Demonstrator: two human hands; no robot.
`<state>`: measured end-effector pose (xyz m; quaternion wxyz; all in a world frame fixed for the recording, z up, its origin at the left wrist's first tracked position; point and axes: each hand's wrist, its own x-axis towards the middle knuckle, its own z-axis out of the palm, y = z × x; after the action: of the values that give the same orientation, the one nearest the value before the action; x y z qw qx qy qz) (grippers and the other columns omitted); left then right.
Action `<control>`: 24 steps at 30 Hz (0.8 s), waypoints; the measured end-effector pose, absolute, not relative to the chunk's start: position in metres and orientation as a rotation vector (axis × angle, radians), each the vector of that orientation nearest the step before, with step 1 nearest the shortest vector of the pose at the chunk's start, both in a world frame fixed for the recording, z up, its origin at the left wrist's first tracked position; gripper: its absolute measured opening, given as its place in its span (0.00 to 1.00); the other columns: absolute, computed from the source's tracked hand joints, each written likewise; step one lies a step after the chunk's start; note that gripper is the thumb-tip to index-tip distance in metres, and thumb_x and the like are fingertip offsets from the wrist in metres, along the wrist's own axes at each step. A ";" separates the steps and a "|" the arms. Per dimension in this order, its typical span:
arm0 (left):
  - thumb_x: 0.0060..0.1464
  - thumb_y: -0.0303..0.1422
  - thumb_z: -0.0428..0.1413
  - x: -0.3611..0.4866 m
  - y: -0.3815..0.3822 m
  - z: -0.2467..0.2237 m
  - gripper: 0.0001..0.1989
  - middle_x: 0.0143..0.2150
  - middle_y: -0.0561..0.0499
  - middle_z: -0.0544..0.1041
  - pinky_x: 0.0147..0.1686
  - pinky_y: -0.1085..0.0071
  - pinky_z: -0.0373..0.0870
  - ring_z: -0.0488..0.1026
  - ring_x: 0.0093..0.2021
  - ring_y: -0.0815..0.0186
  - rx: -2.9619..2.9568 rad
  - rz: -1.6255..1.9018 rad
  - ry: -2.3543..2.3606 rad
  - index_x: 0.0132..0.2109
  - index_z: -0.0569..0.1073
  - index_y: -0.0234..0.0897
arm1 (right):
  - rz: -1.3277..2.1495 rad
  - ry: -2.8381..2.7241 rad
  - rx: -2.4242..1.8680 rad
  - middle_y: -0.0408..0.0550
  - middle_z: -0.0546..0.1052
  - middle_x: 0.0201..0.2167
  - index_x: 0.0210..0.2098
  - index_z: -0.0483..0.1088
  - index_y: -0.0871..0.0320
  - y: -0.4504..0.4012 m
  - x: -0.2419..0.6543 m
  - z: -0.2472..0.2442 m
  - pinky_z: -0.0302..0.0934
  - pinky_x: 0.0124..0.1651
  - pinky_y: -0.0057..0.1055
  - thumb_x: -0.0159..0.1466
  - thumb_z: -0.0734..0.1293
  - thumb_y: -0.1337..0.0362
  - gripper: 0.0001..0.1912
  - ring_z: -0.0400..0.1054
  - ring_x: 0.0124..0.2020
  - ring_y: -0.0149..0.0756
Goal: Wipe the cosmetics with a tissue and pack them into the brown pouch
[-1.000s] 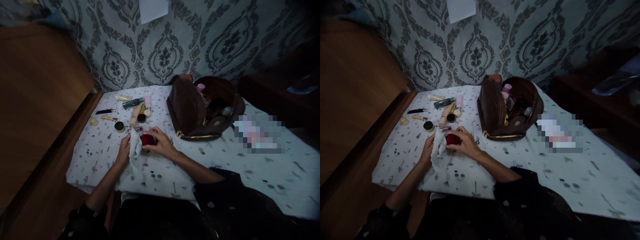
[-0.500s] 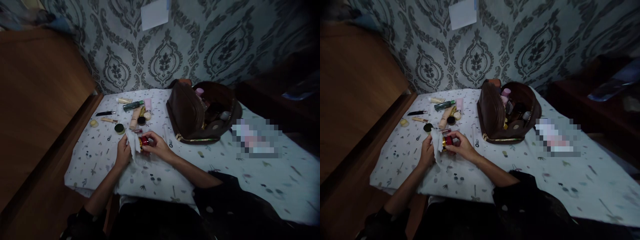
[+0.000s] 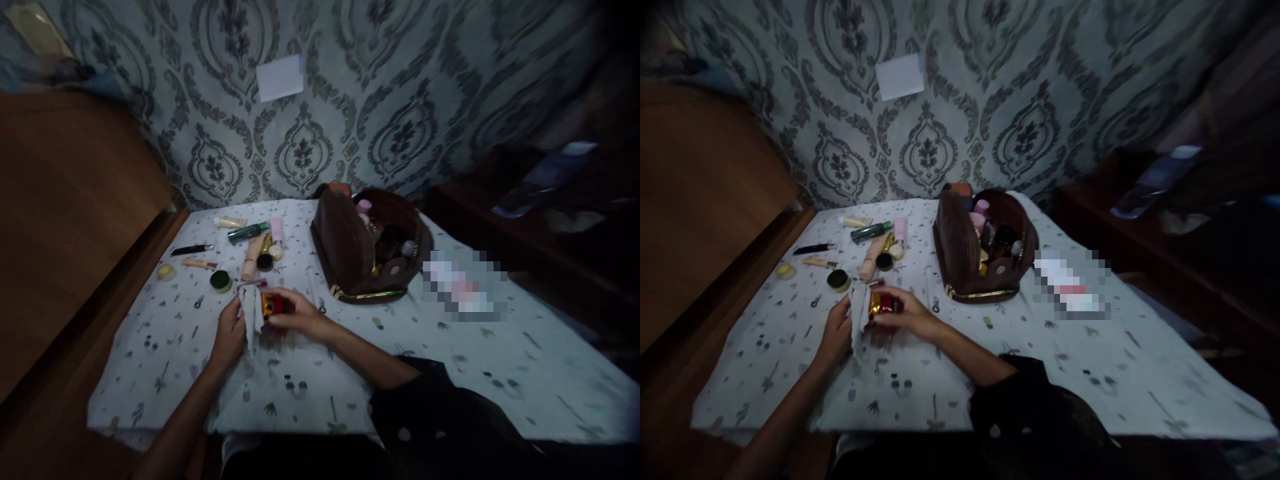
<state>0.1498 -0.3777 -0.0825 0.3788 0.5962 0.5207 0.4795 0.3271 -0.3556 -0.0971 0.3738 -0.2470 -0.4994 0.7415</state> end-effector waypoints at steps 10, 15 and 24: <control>0.39 0.48 0.63 0.144 -0.378 -0.100 0.30 0.29 0.51 0.79 0.21 0.72 0.69 0.74 0.24 0.62 0.999 1.242 1.383 0.48 0.74 0.34 | 1.225 -2.034 -0.963 0.40 0.76 0.34 0.46 0.73 0.56 -0.363 0.344 -0.080 0.63 0.40 0.28 0.41 0.81 0.52 0.35 0.70 0.35 0.35; 0.37 0.49 0.65 0.135 -0.372 -0.119 0.32 0.31 0.49 0.80 0.26 0.70 0.73 0.77 0.30 0.58 1.064 1.230 1.382 0.48 0.76 0.34 | 1.099 -1.835 -0.784 0.44 0.75 0.41 0.50 0.70 0.56 -0.369 0.392 -0.034 0.63 0.46 0.29 0.46 0.79 0.51 0.35 0.70 0.43 0.36; 0.39 0.52 0.63 0.140 -0.370 -0.119 0.33 0.36 0.48 0.82 0.39 0.64 0.76 0.78 0.42 0.50 1.230 1.149 1.450 0.49 0.77 0.35 | 0.260 -1.588 -1.162 0.48 0.72 0.46 0.51 0.70 0.57 -0.322 0.523 0.056 0.61 0.50 0.35 0.53 0.76 0.55 0.29 0.68 0.46 0.39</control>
<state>0.1399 -0.3700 -0.1189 0.4441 0.4962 0.5847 0.4634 0.5226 -0.3217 0.0561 0.5467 -0.4902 -0.6699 0.1097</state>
